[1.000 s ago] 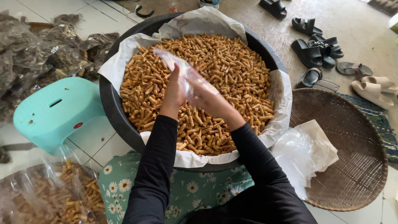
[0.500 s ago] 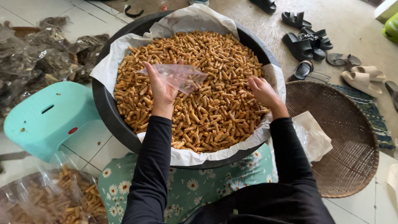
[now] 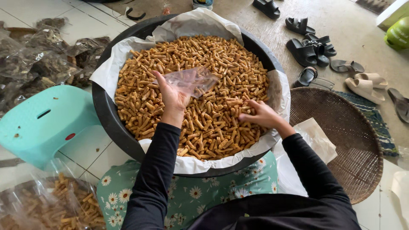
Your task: The person sits on the floor and fills clear plastic bags with cylindrical fried snacks by hand, taking handfuls from a large paper-lined basin and placing them into bags. They set filled bags on a woven tray and nearby piles and open new bags to continue filling.
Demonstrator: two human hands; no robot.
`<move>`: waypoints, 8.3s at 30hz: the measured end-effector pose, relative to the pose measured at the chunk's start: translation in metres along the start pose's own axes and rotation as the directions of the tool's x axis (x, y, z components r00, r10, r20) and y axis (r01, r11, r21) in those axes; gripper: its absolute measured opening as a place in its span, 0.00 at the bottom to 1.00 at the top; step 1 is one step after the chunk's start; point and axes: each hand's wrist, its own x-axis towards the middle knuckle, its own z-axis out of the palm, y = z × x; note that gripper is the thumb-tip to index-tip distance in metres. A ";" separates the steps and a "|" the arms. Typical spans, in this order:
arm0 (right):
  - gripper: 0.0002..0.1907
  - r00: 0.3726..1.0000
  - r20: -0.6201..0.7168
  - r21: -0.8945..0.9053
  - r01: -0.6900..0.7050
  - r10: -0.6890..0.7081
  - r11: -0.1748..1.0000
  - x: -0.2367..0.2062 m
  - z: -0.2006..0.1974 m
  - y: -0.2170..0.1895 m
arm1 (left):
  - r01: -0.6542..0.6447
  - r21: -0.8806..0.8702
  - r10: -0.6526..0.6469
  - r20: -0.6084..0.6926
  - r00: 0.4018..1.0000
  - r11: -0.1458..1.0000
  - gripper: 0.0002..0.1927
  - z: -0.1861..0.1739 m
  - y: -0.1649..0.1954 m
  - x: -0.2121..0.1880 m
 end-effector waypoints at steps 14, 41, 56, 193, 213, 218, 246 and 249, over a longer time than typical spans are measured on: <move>0.22 0.994 -0.088 0.865 0.048 0.058 0.500 0.055 -0.007 -0.043 | -0.109 -0.032 0.103 -0.165 0.981 0.994 0.65 -0.018 -0.009 0.014; 0.22 0.717 -0.697 0.717 0.697 -0.021 0.017 0.100 -0.024 -0.217 | -0.240 -0.137 0.206 -0.222 0.953 0.961 0.68 -0.017 -0.016 0.012; 0.24 0.845 -0.534 0.577 0.368 -0.004 0.729 0.085 -0.022 -0.147 | -0.243 -0.150 0.253 0.052 0.966 0.958 0.65 0.002 0.004 -0.004; 0.08 0.759 -0.615 0.359 0.512 -0.215 0.781 0.027 0.024 -0.004 | -0.131 0.930 0.064 0.116 0.991 0.345 0.11 -0.051 0.109 -0.329; 0.08 0.597 -0.633 -0.118 0.556 -0.494 0.823 0.054 0.057 -0.061 | -0.651 0.648 -0.722 0.220 0.656 -0.395 0.08 -0.111 -0.447 -0.226; 0.05 0.551 -0.689 -0.123 0.551 -0.471 0.825 0.045 0.045 -0.059 | -0.626 0.719 -0.678 0.300 0.671 -0.302 0.07 -0.087 -0.402 -0.232; 0.20 0.338 -0.790 -0.180 0.670 -0.511 0.721 0.063 0.027 -0.179 | -0.552 0.779 0.636 0.270 0.723 0.296 0.09 0.028 -0.039 0.009; 0.22 0.314 -0.817 -0.186 0.650 -0.483 0.737 0.072 0.032 -0.167 | -0.466 0.883 0.584 0.354 0.730 0.047 0.14 0.025 -0.036 -0.003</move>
